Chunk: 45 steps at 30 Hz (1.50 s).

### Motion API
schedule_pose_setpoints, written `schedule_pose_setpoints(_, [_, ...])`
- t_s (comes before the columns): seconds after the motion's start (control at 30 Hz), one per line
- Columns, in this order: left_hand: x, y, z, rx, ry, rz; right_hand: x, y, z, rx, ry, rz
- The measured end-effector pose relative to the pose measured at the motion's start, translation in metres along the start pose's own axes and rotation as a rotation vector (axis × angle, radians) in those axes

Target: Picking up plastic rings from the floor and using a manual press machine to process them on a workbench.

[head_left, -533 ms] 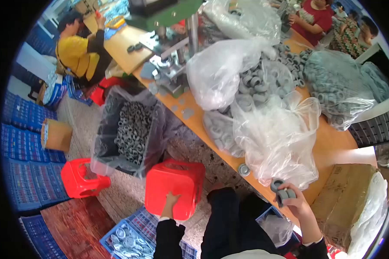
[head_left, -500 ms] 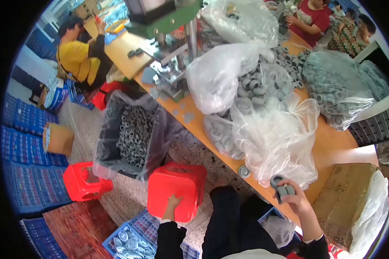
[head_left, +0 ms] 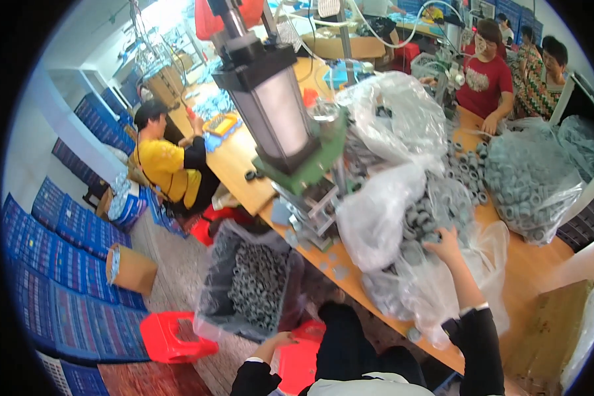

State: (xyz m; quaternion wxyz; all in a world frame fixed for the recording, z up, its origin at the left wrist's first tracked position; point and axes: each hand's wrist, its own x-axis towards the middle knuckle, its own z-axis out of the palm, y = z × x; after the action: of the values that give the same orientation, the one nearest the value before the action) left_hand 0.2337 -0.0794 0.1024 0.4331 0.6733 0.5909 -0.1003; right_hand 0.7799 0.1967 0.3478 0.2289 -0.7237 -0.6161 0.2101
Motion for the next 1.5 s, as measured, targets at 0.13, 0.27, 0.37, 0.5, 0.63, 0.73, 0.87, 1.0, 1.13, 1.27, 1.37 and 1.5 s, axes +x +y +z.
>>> schedule_pose_setpoints(0.13, [0.042, -0.053, -0.12, 0.158, 0.113, -0.132, 0.009, 0.002, 0.001, 0.012, 0.262, -0.078])
schedule_pose_setpoints(0.27, [0.095, 0.037, -0.235, -0.21, 0.601, -0.18, -0.018, -0.046, -0.044, 0.353, 0.185, 0.332])
schedule_pose_setpoints(0.37, [0.097, 0.05, -0.266, -0.563, 0.68, 0.054, -0.031, -0.091, -0.03, 0.679, 0.142, 0.204])
schedule_pose_setpoints(0.5, [0.097, 0.094, -0.259, -0.624, 0.569, 0.387, -0.086, -0.121, 0.009, 0.957, 0.169, -0.153])
schedule_pose_setpoints(0.63, [0.068, 0.149, -0.228, -0.556, 0.487, 0.71, -0.144, -0.116, 0.063, 1.185, 0.091, -0.194])
schedule_pose_setpoints(0.73, [0.018, 0.205, -0.211, -0.4, 0.565, 1.008, -0.177, -0.145, 0.117, 1.289, -0.073, -0.078])
schedule_pose_setpoints(0.87, [-0.006, 0.238, -0.2, -0.283, 0.538, 1.166, -0.199, -0.188, 0.155, 1.269, -0.114, -0.181])
schedule_pose_setpoints(1.0, [-0.001, 0.237, -0.18, -0.353, 0.575, 1.227, -0.207, -0.186, 0.156, 1.256, -0.167, -0.116])
schedule_pose_setpoints(1.13, [-0.004, 0.224, -0.171, -0.405, 0.381, 1.187, -0.225, -0.195, 0.157, 1.32, -0.199, -0.095])
schedule_pose_setpoints(1.27, [-0.004, 0.213, -0.191, -0.33, 0.492, 1.129, -0.209, -0.196, 0.167, 1.168, -0.225, -0.186])
schedule_pose_setpoints(1.37, [-0.006, 0.203, -0.206, -0.306, 0.503, 1.048, -0.189, -0.209, 0.169, 1.071, -0.117, -0.24])
schedule_pose_setpoints(1.5, [0.025, 0.16, -0.229, -0.338, 0.683, 0.886, -0.149, -0.221, 0.177, 0.847, 0.054, -0.315])
